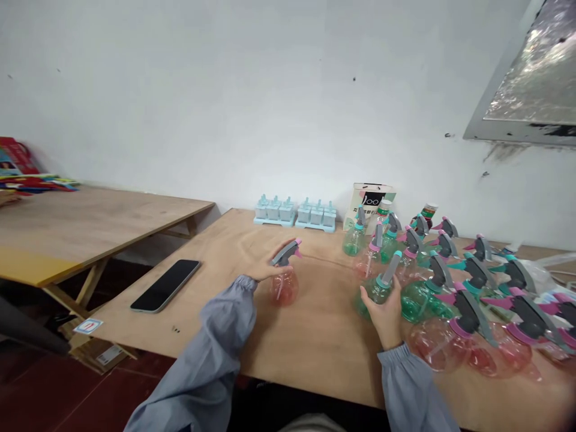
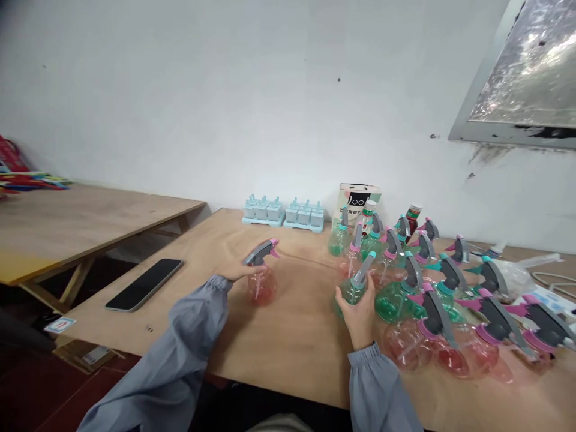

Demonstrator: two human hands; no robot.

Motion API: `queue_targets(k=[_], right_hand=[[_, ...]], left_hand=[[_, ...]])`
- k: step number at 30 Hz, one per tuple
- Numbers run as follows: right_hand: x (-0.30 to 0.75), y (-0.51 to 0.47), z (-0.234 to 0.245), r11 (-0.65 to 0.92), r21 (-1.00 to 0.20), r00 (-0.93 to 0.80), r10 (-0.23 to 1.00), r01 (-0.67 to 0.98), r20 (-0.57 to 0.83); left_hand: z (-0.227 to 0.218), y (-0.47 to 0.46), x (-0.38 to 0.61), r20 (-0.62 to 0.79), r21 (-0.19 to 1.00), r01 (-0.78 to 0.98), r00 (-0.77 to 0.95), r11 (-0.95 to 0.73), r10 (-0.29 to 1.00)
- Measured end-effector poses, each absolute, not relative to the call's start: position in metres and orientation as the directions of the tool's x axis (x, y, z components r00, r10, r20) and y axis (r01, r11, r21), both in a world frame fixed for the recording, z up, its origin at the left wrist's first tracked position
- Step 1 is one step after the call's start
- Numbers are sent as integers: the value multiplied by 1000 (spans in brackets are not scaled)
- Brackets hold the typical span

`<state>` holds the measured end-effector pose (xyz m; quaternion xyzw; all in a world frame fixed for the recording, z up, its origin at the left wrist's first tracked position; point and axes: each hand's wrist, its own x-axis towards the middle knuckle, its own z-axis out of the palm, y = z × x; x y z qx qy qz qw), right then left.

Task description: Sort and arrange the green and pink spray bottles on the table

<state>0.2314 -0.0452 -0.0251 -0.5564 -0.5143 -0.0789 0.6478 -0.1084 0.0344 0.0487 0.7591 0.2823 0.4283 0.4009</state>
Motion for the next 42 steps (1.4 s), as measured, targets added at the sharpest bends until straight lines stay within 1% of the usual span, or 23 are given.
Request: queue_targets(k=[2,4,8,11,14,16,18,22,24,25,27,29,30,31,34,35,38,39,42], right_hand=[[232,-45,-33,311,-666,477,504,678,720],[233,-45,-36,291,-685,490,521,668,699],[235,-45,-36,275,-715,509,545,642,667],[235,-47,-34,267,-735,515,566,623,643],[235,-49,-32,269,-739,517,569,618,640],[234,-50,-31,267,-739,514,573,618,638],[233,-50,-31,267,-742,511,581,615,633],[234,-50,-31,275,-749,518,579,604,630],[234,-50,-32,276,-751,521,578,600,629],[234,-50,-32,276,-751,521,577,600,629],[234,-49,-32,278,-749,522,573,601,632],[234,-49,-33,283,-744,523,564,605,639],[234,-48,-33,286,-743,522,562,605,642],[234,-48,-34,289,-743,522,562,603,642],[234,-48,-34,286,-753,525,571,593,631],[234,-48,-33,283,-757,527,575,589,626],[234,-49,-33,286,-756,522,579,589,626],[234,-49,-33,289,-753,520,577,591,630],[235,-48,-35,292,-752,519,576,591,631]], left_hand=[[49,35,-102,453,837,40,509,-546,732],[48,34,-98,485,813,25,525,-582,700],[42,28,-95,533,761,76,492,-644,688],[38,21,-88,517,812,42,409,-582,752],[40,11,-77,489,871,-92,271,-483,829],[44,5,-70,476,873,-220,199,-434,856],[49,-1,-64,465,860,-316,167,-399,870],[50,-8,-54,393,859,-385,76,-337,916],[47,-12,-49,321,876,-394,42,-280,946],[45,-13,-47,294,887,-388,53,-251,954],[43,-17,-44,275,911,-354,141,-211,951],[42,-18,-42,292,927,-306,226,-216,929],[41,-19,-41,300,930,-288,225,-231,927],[41,-18,-41,299,931,-271,184,-244,936],[39,-17,-40,254,942,-224,-5,-248,967],[39,-16,-40,245,946,-216,-13,-242,969],[41,-18,-42,290,937,-231,103,-260,951],[42,-19,-42,305,931,-243,116,-271,945],[43,-21,-44,298,930,-242,53,-278,953]])
